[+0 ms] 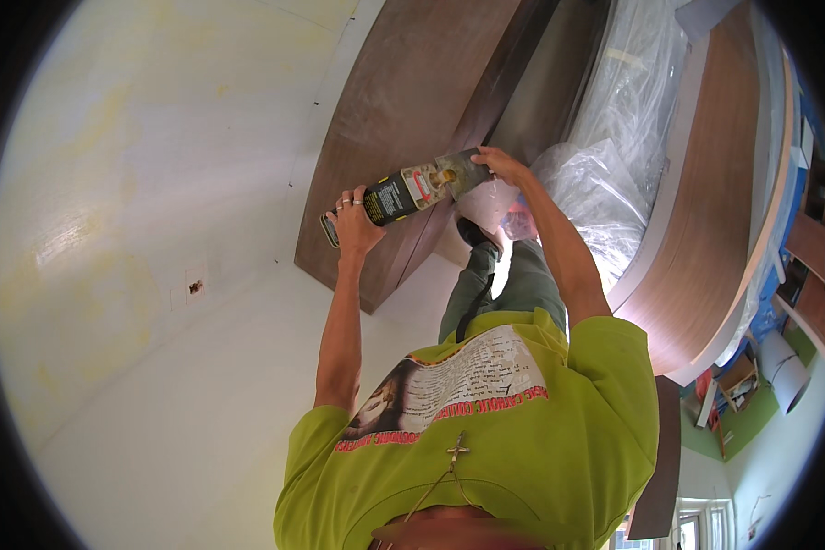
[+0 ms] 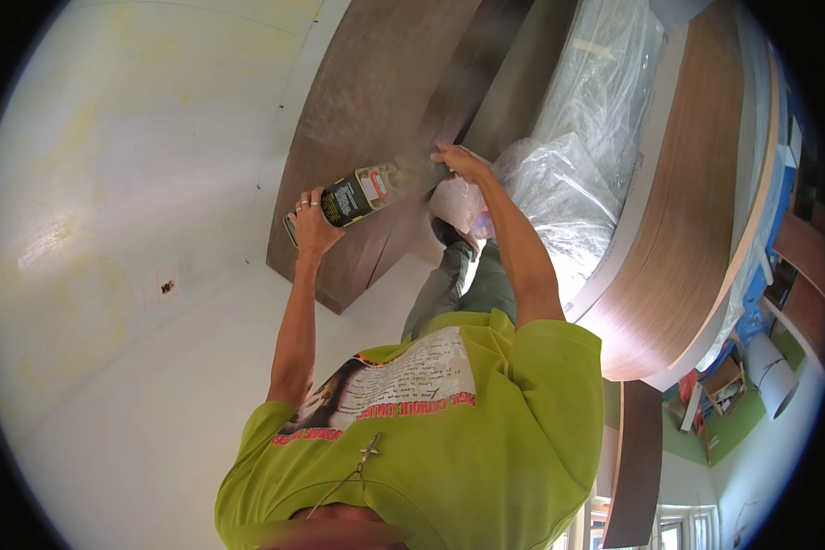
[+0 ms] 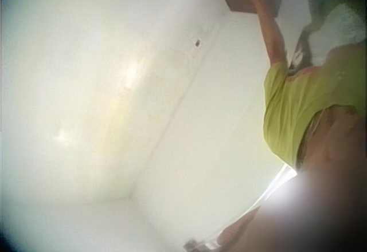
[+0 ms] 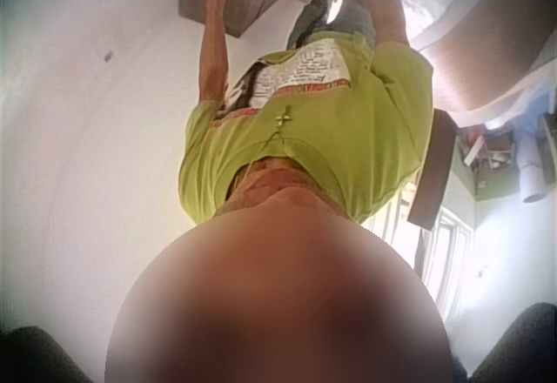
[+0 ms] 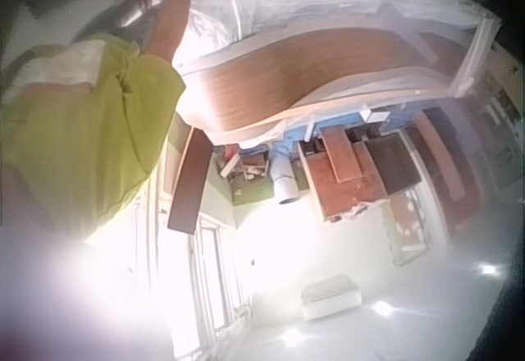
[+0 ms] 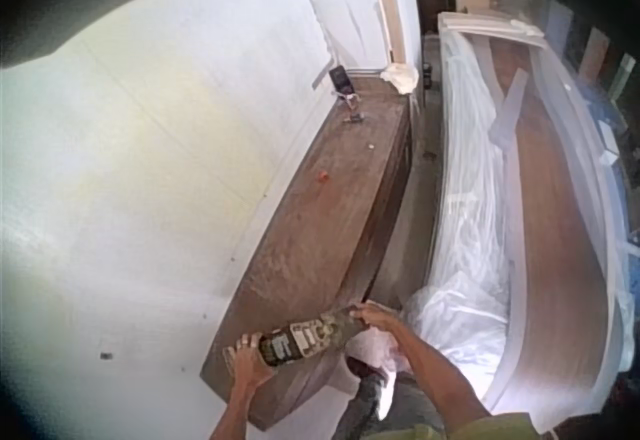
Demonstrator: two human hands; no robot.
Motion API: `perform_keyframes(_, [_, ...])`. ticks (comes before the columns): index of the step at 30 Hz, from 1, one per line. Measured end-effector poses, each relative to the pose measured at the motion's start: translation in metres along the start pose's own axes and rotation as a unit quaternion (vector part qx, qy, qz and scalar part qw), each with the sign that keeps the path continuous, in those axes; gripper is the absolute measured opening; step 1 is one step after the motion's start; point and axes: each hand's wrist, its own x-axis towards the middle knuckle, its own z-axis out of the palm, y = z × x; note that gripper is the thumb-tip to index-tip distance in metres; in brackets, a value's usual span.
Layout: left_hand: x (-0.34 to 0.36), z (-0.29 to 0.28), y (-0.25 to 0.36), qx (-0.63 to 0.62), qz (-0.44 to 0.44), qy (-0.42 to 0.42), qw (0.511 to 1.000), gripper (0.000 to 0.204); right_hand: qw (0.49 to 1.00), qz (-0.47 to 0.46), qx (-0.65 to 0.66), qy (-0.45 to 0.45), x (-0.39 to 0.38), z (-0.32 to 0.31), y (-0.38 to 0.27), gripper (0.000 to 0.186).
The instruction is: The person pours a yellowish liquid from a plastic bottle onto a putty knife and spreads it onto a white wall in repeated cycles. The person holds the bottle in one hand and the putty knife in the other, repeatedly applying the liquid to different spots on the wall.
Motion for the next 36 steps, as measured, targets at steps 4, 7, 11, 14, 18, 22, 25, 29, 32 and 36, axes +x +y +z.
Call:
perform_keyframes(4, [-0.001, 0.001, 0.002, 0.003, 0.003, 0.004, 1.000, 0.095, 1.000, -0.012, -0.005, -0.006, -0.001, 0.000, 0.005, 0.034])
perform_keyframes(7, [-0.001, 0.002, 0.002, 0.003, 0.002, 0.001, 1.000, 0.094, 1.000, -0.010, -0.008, -0.015, 0.005, -0.004, 0.012, 0.035])
perform_keyframes(11, [-0.001, 0.001, 0.003, -0.002, 0.004, 0.002, 1.000, 0.093, 1.000, -0.005, 0.010, 0.006, 0.013, -0.005, 0.022, 0.037])
perform_keyframes(14, [-0.001, 0.001, 0.004, -0.004, 0.006, 0.004, 1.000, 0.092, 0.999, 0.004, 0.007, -0.036, 0.013, -0.007, 0.023, 0.037])
perform_keyframes(18, [-0.001, 0.000, 0.006, -0.005, 0.009, 0.009, 1.000, 0.092, 1.000, 0.021, 0.003, -0.007, 0.006, -0.008, 0.017, 0.036])
perform_keyframes(22, [-0.002, 0.000, 0.005, -0.028, -0.009, -0.022, 0.999, 0.086, 0.999, 0.010, 0.008, -0.042, 0.005, -0.006, 0.012, 0.057])
perform_keyframes(25, [-0.003, 0.001, 0.002, -0.037, -0.017, -0.022, 0.999, 0.088, 1.000, 0.003, 0.020, -0.021, 0.006, -0.003, 0.013, 0.052])
perform_keyframes(29, [-0.011, 0.002, -0.014, -0.058, -0.018, 0.005, 0.998, 0.092, 0.998, -0.012, 0.025, -0.048, 0.010, 0.004, 0.010, 0.037])
perform_keyframes(32, [-0.026, 0.002, -0.037, -0.090, -0.028, 0.042, 0.995, 0.096, 0.997, -0.027, 0.021, -0.076, 0.016, 0.019, -0.006, 0.033])
perform_keyframes(36, [-0.054, 0.005, -0.074, -0.187, -0.061, 0.085, 0.977, 0.098, 0.993, -0.037, 0.004, -0.112, 0.021, 0.057, -0.041, 0.031])
